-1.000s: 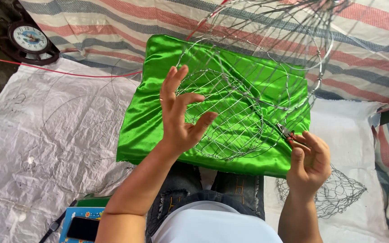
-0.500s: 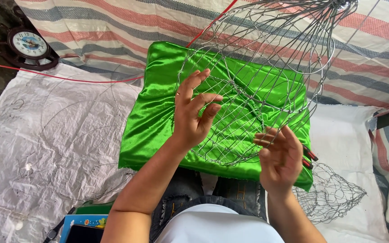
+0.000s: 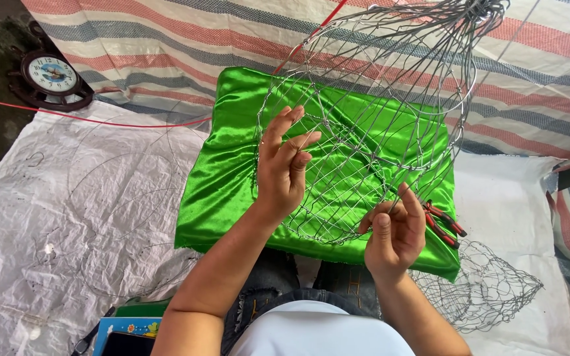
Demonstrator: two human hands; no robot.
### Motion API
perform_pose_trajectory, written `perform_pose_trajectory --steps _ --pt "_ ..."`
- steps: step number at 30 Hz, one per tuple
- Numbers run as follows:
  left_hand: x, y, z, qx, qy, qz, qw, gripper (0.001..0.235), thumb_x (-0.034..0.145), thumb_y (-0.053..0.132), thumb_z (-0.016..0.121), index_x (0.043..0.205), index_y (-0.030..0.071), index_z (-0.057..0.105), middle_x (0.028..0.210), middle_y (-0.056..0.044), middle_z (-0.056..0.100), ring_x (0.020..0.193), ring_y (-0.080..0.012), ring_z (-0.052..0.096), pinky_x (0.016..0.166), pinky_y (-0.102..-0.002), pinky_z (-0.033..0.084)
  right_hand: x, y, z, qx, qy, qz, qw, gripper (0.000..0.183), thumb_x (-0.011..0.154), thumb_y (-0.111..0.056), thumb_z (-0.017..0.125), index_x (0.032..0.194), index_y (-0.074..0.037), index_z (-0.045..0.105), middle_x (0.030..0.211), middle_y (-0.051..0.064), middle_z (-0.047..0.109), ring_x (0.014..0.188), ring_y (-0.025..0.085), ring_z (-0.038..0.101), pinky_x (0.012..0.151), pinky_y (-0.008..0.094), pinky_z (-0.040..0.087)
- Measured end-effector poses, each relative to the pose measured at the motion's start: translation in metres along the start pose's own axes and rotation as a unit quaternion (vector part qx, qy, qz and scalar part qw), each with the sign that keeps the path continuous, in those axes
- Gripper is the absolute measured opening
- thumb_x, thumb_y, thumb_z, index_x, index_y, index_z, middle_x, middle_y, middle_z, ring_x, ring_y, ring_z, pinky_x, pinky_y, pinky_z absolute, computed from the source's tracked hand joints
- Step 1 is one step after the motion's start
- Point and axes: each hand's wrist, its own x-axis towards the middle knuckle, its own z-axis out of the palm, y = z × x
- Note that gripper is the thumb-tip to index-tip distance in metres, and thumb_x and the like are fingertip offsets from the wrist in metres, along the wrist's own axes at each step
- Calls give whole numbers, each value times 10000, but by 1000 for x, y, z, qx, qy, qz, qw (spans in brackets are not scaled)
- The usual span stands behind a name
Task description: The person uses pliers to twist and secure wire segments on a wire mesh basket frame. They repeatedly grip, twist, and adjust the wire connections to assemble the basket structure.
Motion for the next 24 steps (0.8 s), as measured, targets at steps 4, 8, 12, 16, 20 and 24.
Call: perform_pose_trajectory --steps 4,8,12,16,20,24 --pt "7 8 -4 32 -20 25 999 345 1072 336 520 1165 94 747 1411 -186 560 1339 -402 555 1177 -606 397 -1 5 0 -15 34 -40 998 549 992 -17 590 1493 110 405 788 187 566 491 184 581 480 264 520" --pt "11 14 0 26 -6 58 998 325 1054 340 544 1110 99 755 1403 -205 542 1334 -418 546 1166 -616 413 -3 25 -15 -62 63 -96 991 553 979 31 602 1481 148 403 766 198 570 423 146 535 428 231 456" --pt "22 33 1 32 2 80 996 361 1063 364 517 1080 97 760 1412 -207 535 1344 -411 541 1165 -603 426 6 14 -9 -71 93 -128 985 528 994 46 592 1484 137 415 774 201 560 411 132 512 413 217 436" --pt "33 59 9 40 27 107 993 369 1064 431 499 1110 149 733 1439 -211 521 1405 -426 464 1196 -624 371 31 10 -14 -44 164 -187 968 419 1000 127 566 1415 134 505 733 179 504 412 131 429 404 237 354" --pt "28 74 6 125 38 162 978 516 1019 640 438 1076 242 762 1444 -145 576 1436 -398 451 1234 -575 276 72 46 -64 -7 172 -187 967 352 1044 125 470 1360 44 602 661 139 470 393 123 434 421 248 306" --pt "24 52 -17 210 81 193 955 467 1000 650 497 1107 280 761 1440 -156 591 1422 -434 446 1223 -595 239 100 58 -86 8 46 -190 981 314 1105 -67 508 1411 -19 562 751 110 593 501 124 545 486 214 374"
